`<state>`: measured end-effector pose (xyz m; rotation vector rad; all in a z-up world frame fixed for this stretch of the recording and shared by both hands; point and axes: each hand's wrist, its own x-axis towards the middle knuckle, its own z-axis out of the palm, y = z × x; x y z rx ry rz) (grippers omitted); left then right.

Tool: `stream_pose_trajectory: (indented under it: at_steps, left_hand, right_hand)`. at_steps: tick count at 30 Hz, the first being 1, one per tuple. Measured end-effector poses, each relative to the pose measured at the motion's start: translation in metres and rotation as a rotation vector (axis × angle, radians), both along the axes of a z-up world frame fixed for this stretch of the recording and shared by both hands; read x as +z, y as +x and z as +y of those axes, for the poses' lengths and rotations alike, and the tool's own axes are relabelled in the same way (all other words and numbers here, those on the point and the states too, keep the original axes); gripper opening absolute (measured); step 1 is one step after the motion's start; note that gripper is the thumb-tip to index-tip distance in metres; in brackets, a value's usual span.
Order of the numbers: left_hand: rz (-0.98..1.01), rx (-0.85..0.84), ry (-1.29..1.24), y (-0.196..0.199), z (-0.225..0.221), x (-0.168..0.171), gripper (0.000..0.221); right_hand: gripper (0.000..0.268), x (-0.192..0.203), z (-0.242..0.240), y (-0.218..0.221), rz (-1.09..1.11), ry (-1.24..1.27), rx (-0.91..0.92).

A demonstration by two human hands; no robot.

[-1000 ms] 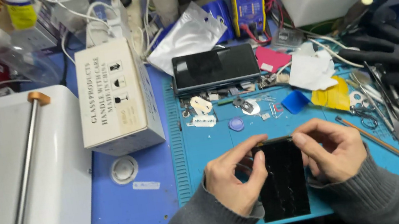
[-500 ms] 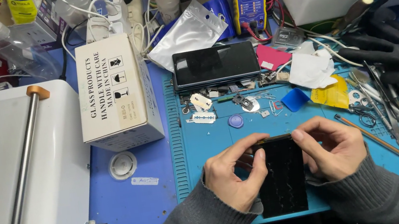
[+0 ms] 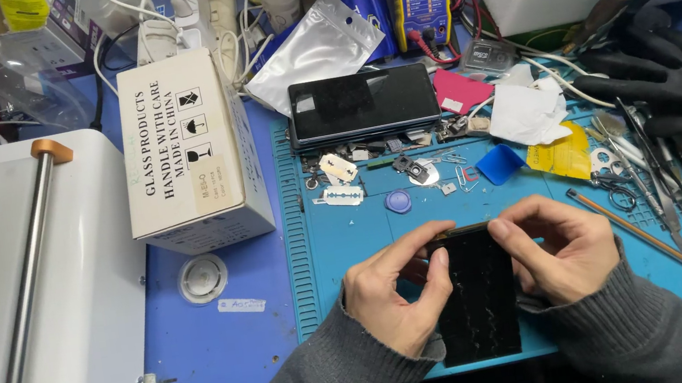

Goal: Fitting a replacement screen onto a smartphone frame

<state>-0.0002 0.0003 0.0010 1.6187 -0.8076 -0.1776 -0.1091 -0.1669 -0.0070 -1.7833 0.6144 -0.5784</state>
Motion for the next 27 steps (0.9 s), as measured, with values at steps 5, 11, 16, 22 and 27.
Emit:
stream_pose_trajectory:
  at_steps: [5, 11, 16, 22, 27]
  left_hand:
    - [-0.003, -0.004, 0.017, 0.000, 0.000, 0.000, 0.026]
    - [-0.018, -0.006, 0.017, 0.001, 0.002, -0.002, 0.026]
    - [-0.019, -0.002, 0.022, 0.001, 0.001, -0.001, 0.026]
    - [-0.035, 0.011, -0.015, -0.001, 0.001, -0.003, 0.025]
    - [-0.122, -0.006, -0.057, 0.000, 0.002, -0.005, 0.026]
  right_hand:
    - [0.010, -0.011, -0.004, -0.006, -0.037, 0.075, 0.034]
    - [0.016, -0.004, -0.005, -0.002, -0.062, -0.002, 0.055]
    - [0.011, -0.017, -0.010, -0.011, -0.085, 0.038, 0.080]
    - [0.036, 0.040, -0.040, -0.028, 0.068, 0.028, 0.200]
    - [0.014, 0.100, -0.114, 0.028, 0.085, -0.487, -0.009]
